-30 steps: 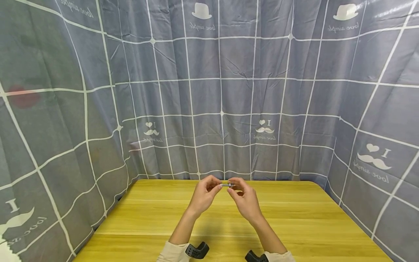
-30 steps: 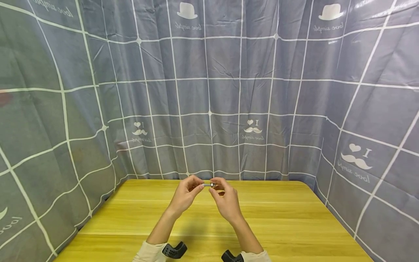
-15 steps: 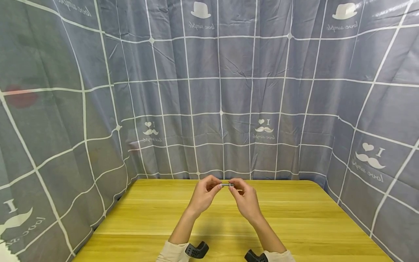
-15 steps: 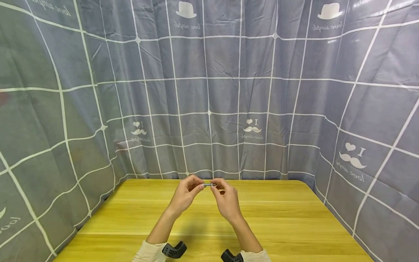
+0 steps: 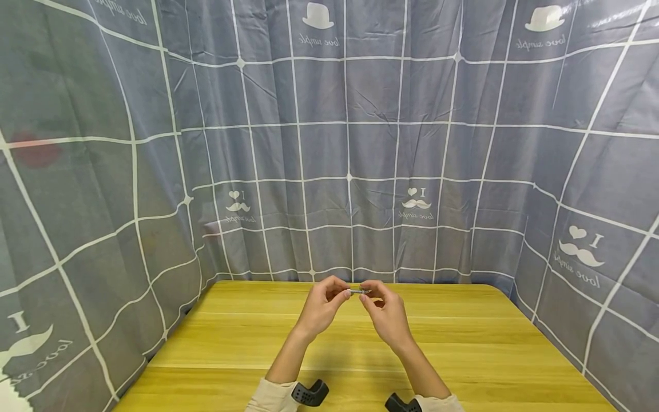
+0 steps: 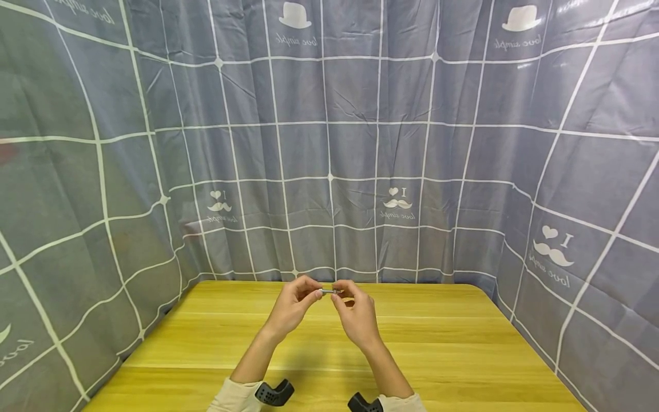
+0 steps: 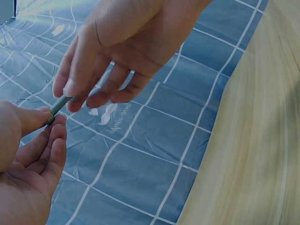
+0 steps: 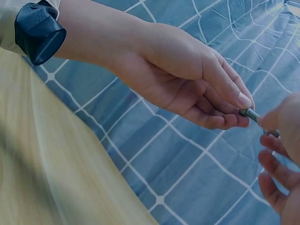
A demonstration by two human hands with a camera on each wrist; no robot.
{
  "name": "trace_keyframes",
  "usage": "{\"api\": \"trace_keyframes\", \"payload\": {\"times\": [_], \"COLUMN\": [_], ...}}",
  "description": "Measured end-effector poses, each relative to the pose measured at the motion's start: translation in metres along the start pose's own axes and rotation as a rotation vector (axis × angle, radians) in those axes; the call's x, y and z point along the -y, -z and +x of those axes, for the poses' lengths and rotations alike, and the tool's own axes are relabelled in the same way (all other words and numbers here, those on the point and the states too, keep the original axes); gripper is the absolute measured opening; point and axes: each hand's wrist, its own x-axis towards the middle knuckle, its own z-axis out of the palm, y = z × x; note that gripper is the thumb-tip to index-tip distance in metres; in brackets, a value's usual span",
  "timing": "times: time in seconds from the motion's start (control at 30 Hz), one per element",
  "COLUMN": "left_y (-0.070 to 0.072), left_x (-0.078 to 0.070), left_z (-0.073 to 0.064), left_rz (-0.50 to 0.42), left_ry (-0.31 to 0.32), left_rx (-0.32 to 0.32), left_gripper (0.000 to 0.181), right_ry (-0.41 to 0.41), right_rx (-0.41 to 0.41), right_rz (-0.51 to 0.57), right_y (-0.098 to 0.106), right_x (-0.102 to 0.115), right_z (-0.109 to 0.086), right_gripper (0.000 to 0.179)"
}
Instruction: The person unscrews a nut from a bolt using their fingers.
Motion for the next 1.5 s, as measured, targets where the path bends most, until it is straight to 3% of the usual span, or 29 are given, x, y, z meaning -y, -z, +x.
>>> {"api": "trace_keyframes", "payload": {"times": [0.27, 0.43, 0.67, 0.8, 0.93, 1.03, 1.23, 1.4, 1.5], "left_y": [-0.0005, -0.0001, 0.0002, 0.0001, -0.0003, -0.0004, 0.0001, 0.0002, 0.0001], "left_x": [0.0015, 0.0016, 0.0007, 0.0001, -0.0004, -0.0004, -0.0002, -0.0006, -0.0006], "left_z": [0.0, 0.0005, 0.0006, 0.0006, 0.0, -0.0001, 0.0006, 0.0008, 0.0007], "left_rz": [-0.003, -0.006, -0.012, -0.008, -0.003, -0.004, -0.012, -0.013, -0.012], "left_ry": [0.013, 0.024, 0.027, 0.03, 0.03, 0.031, 0.034, 0.031, 0.031], "left_rx": [-0.005, -0.007, -0.009, -0.011, -0.016, -0.017, -0.013, -0.009, -0.007], "left_gripper": [0.007, 0.007, 0.007, 0.007, 0.006, 0.006, 0.006, 0.006, 0.006], "right_ry": [-0.006, -0.009, -0.002, -0.009, -0.044, -0.019, -0.014, -0.007, 0.01], "right_rx": [-0.011, 0.006, 0.0, 0.007, -0.001, -0.005, 0.008, 0.0, 0.014], "right_rz": [-0.004, 0.01, -0.008, 0.013, -0.007, -0.015, 0.009, 0.0, 0.011], "right_y": [-0.0003, -0.0006, -0.0002, -0.0005, -0.0008, -0.0007, -0.0009, -0.0006, -0.0004], "right_x": [0.0, 0.0009, 0.0007, -0.0002, -0.0007, -0.0006, -0.001, -0.0014, -0.0012], "right_z": [-0.0003, 0.0002, 0.0004, 0.0001, -0.0005, -0.0003, 0.0, 0.0002, 0.0002], "right_gripper": [0.012, 0.025, 0.014, 0.025, 0.022, 0.015, 0.027, 0.014, 0.018]}}
